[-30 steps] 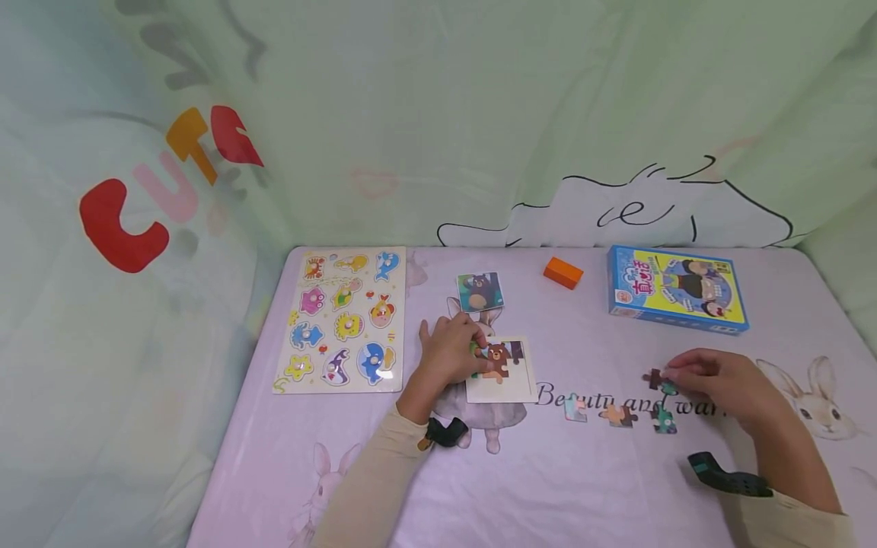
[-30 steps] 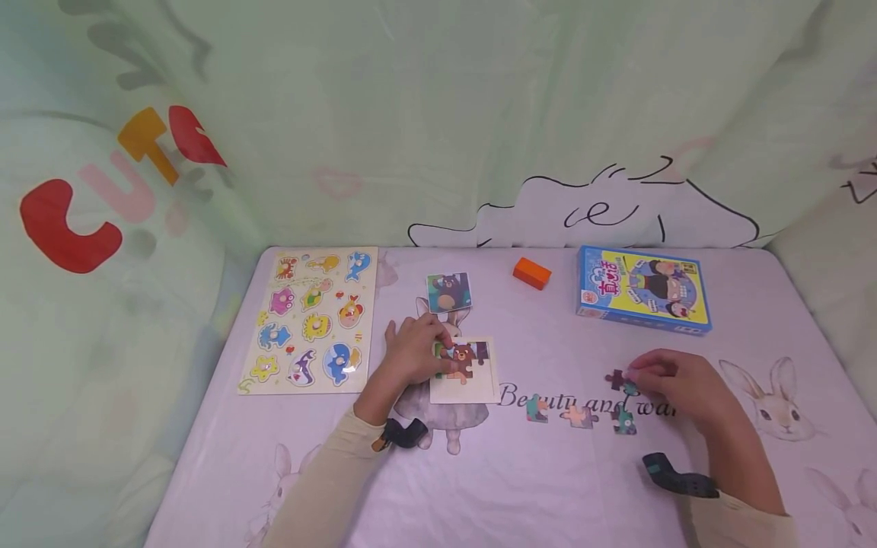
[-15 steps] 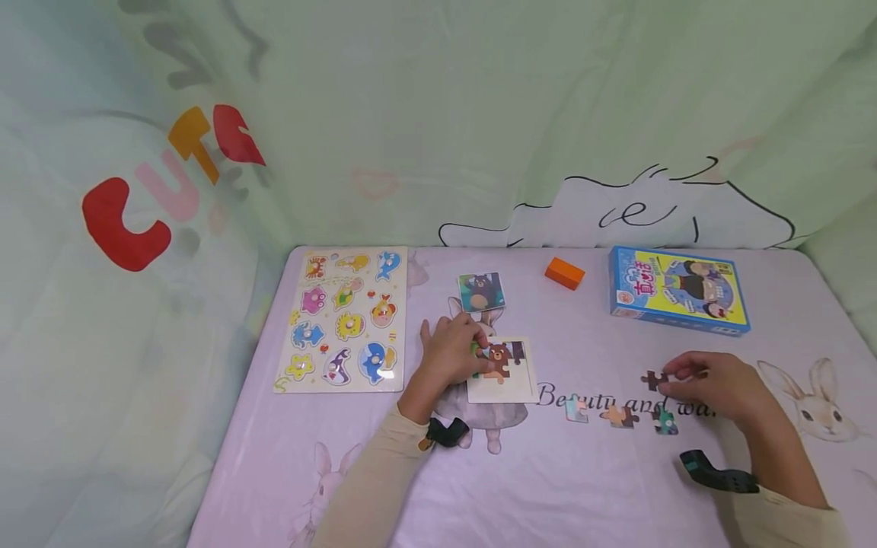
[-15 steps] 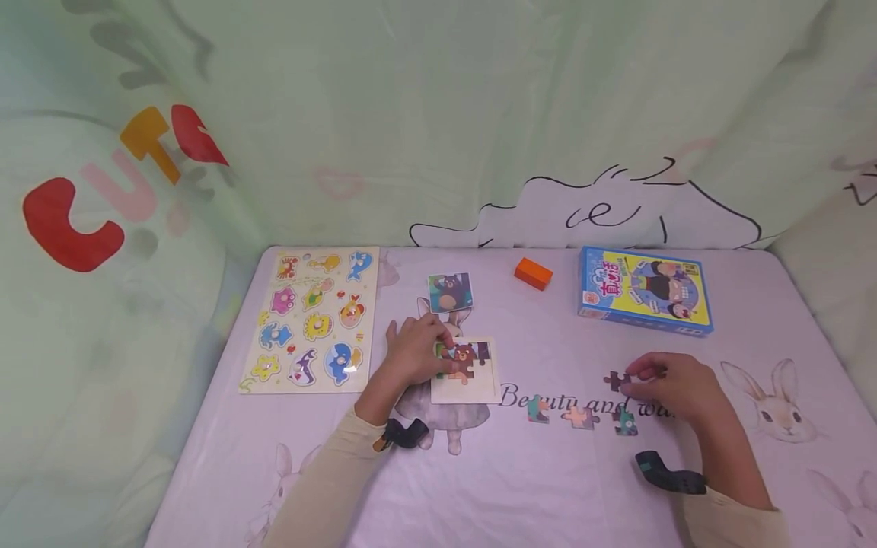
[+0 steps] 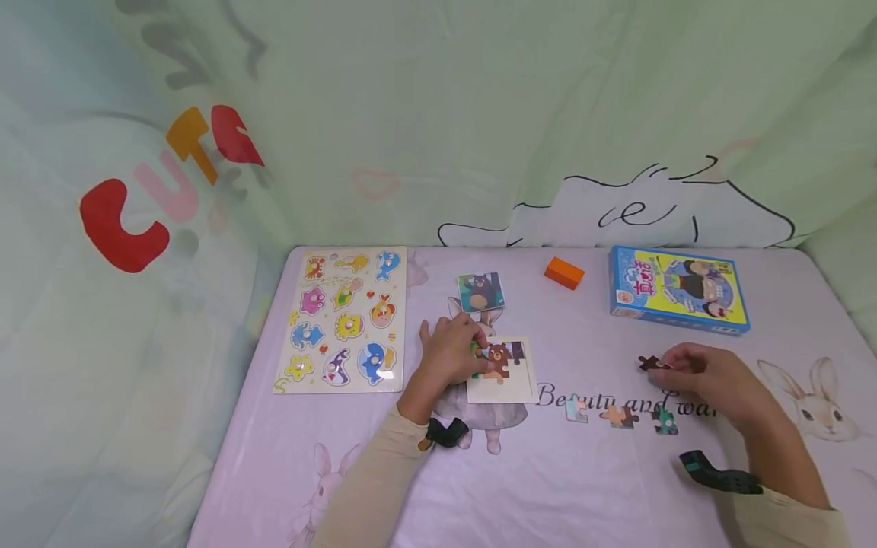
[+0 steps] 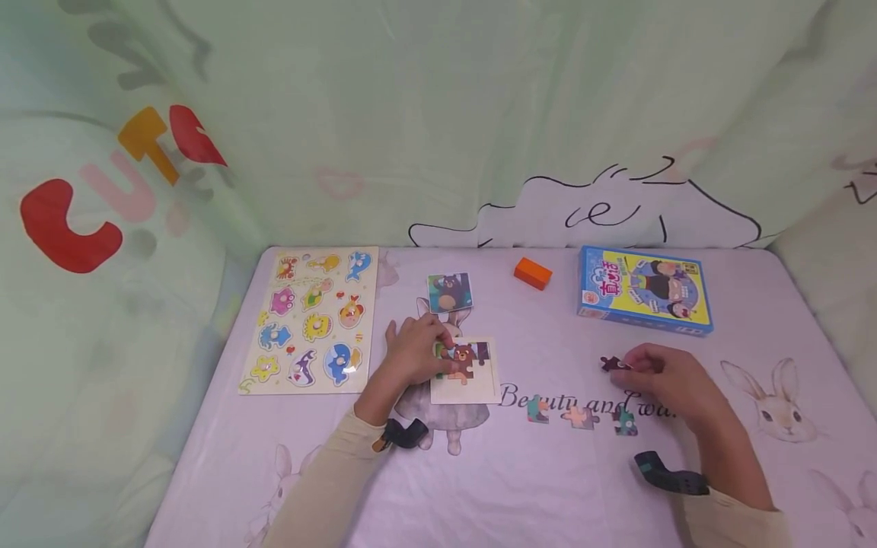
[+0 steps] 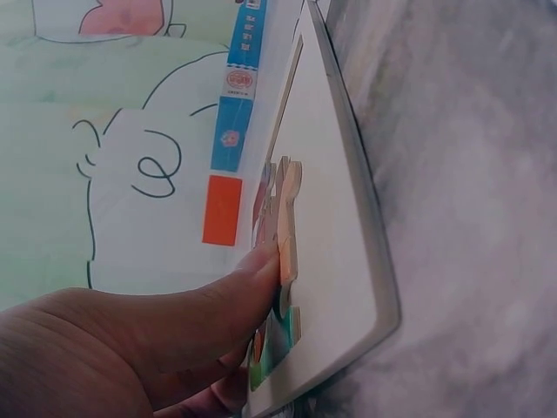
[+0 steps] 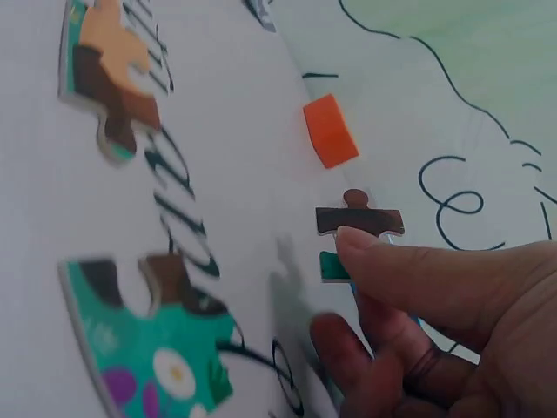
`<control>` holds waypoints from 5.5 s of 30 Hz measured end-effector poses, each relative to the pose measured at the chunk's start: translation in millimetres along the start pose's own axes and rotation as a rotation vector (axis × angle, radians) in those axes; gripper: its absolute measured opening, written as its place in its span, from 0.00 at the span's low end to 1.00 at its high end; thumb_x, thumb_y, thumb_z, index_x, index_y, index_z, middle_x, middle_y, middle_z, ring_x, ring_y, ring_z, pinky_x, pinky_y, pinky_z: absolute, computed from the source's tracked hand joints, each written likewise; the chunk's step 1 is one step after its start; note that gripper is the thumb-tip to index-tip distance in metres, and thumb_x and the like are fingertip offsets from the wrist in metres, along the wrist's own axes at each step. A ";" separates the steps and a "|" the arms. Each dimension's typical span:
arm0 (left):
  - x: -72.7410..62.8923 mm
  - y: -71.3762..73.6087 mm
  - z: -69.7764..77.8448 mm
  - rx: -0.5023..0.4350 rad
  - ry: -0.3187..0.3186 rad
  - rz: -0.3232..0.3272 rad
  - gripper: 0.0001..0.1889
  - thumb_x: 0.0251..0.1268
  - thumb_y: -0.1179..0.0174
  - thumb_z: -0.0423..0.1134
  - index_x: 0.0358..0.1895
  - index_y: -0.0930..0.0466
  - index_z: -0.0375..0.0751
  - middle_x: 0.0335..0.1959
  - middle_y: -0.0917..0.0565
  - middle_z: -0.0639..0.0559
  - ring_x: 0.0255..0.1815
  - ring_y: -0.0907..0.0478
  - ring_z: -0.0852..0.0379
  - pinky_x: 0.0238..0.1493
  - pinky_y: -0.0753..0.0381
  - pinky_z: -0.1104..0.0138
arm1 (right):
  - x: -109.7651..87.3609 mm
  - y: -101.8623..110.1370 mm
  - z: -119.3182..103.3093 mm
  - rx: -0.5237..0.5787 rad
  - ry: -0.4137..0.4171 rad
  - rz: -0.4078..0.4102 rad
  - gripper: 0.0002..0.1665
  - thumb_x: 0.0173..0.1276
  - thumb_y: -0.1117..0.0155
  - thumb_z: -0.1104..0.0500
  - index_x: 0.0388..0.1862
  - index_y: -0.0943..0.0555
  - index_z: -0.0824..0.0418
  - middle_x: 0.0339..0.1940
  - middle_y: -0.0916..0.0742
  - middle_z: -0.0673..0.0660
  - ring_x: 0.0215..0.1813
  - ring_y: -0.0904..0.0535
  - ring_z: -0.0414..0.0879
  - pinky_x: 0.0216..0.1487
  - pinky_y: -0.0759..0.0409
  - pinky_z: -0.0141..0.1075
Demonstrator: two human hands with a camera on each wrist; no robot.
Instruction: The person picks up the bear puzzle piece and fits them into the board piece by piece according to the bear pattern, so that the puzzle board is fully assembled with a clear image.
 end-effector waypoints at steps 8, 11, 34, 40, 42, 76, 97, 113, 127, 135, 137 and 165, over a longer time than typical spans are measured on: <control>-0.9 -0.4 0.1 0.000 -0.006 -0.001 0.15 0.51 0.22 0.55 0.32 0.19 0.58 0.54 0.21 0.59 0.59 0.28 0.49 0.76 0.52 0.33 | 1.2 -10.6 -28.7 0.101 0.124 0.019 0.26 0.69 0.30 0.44 0.56 0.21 0.60 0.48 0.17 0.59 0.45 0.25 0.43 0.38 0.23 0.29; -0.6 -0.2 0.4 -0.008 0.000 -0.001 0.15 0.51 0.22 0.54 0.32 0.19 0.58 0.52 0.22 0.59 0.59 0.28 0.49 0.77 0.52 0.34 | 2.7 -15.5 -41.4 0.142 0.163 -0.003 0.26 0.71 0.31 0.46 0.58 0.21 0.61 0.50 0.15 0.60 0.45 0.24 0.39 0.41 0.22 0.28; 1.7 -2.1 -0.3 -0.008 -0.002 -0.003 0.15 0.51 0.22 0.56 0.32 0.20 0.58 0.53 0.21 0.59 0.59 0.28 0.48 0.76 0.53 0.33 | 21.1 -62.5 -106.7 0.316 0.242 -0.111 0.26 0.72 0.33 0.49 0.64 0.21 0.58 0.48 0.13 0.62 0.43 0.14 0.50 0.43 0.16 0.29; 1.7 -2.0 -0.2 -0.004 0.005 -0.005 0.15 0.51 0.22 0.56 0.32 0.20 0.59 0.54 0.22 0.59 0.59 0.28 0.48 0.77 0.54 0.33 | 20.8 -69.5 -110.0 0.310 0.219 -0.082 0.25 0.68 0.29 0.45 0.57 0.18 0.57 0.40 0.15 0.59 0.40 0.18 0.48 0.36 0.20 0.30; 1.5 -1.8 -0.3 -0.007 0.005 -0.004 0.15 0.51 0.22 0.55 0.32 0.20 0.58 0.53 0.22 0.59 0.58 0.28 0.48 0.77 0.53 0.34 | 19.9 -71.3 -111.6 0.315 0.218 -0.083 0.24 0.68 0.29 0.46 0.57 0.17 0.57 0.39 0.15 0.59 0.40 0.19 0.48 0.37 0.20 0.29; -0.1 -0.5 -0.9 0.017 -0.004 -0.014 0.15 0.52 0.23 0.57 0.32 0.20 0.58 0.55 0.22 0.58 0.60 0.28 0.48 0.76 0.51 0.34 | 21.5 -75.0 -111.3 0.296 0.184 -0.108 0.22 0.69 0.29 0.46 0.56 0.16 0.55 0.40 0.15 0.58 0.43 0.22 0.50 0.37 0.22 0.30; 0.7 -1.0 -1.5 -0.001 -0.006 -0.015 0.15 0.52 0.23 0.56 0.32 0.20 0.59 0.54 0.22 0.58 0.58 0.29 0.49 0.76 0.54 0.34 | 23.8 -78.9 -107.0 0.312 0.202 -0.115 0.22 0.69 0.29 0.47 0.56 0.17 0.57 0.39 0.16 0.59 0.40 0.21 0.49 0.34 0.22 0.31; 1.7 -3.5 -3.0 0.006 -0.006 -0.014 0.16 0.52 0.23 0.57 0.31 0.21 0.59 0.51 0.23 0.59 0.56 0.30 0.49 0.76 0.53 0.34 | 22.8 -79.6 -106.4 0.319 0.201 -0.133 0.21 0.69 0.29 0.48 0.55 0.17 0.58 0.38 0.16 0.60 0.40 0.20 0.50 0.35 0.20 0.32; 3.3 -4.5 -3.5 0.000 -0.003 -0.018 0.15 0.52 0.23 0.57 0.32 0.20 0.59 0.54 0.22 0.58 0.57 0.30 0.49 0.76 0.54 0.34 | 22.0 -84.1 -118.8 0.287 0.243 -0.164 0.20 0.70 0.30 0.50 0.56 0.17 0.57 0.35 0.16 0.57 0.37 0.22 0.49 0.32 0.23 0.30; 3.0 -3.4 -3.5 0.010 -0.004 -0.022 0.15 0.52 0.23 0.57 0.31 0.21 0.60 0.55 0.22 0.59 0.58 0.30 0.49 0.76 0.53 0.34 | 22.6 -95.8 -130.5 0.265 0.236 -0.207 0.18 0.68 0.27 0.50 0.52 0.17 0.57 0.32 0.13 0.55 0.35 0.19 0.49 0.34 0.21 0.32; 3.0 -3.5 -3.6 0.014 -0.006 -0.023 0.15 0.52 0.23 0.57 0.31 0.21 0.60 0.55 0.22 0.59 0.58 0.30 0.49 0.76 0.53 0.34 | 22.8 -98.6 -132.3 0.267 0.231 -0.212 0.17 0.68 0.28 0.50 0.51 0.16 0.56 0.34 0.13 0.55 0.38 0.20 0.49 0.36 0.20 0.34; 3.2 -2.2 -3.2 -0.013 0.006 -0.022 0.15 0.52 0.22 0.55 0.31 0.21 0.59 0.53 0.22 0.58 0.58 0.30 0.48 0.76 0.54 0.33 | 27.4 -110.2 -143.3 0.256 0.198 -0.188 0.14 0.71 0.33 0.57 0.51 0.22 0.59 0.33 0.11 0.55 0.33 0.18 0.48 0.39 0.17 0.35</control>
Point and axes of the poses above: each hand's wrist, its own x-axis towards the middle knuckle, its own y-axis out of the back of the hand, z = x × y, the point moved 3 cm from there along x, towards the middle knuckle
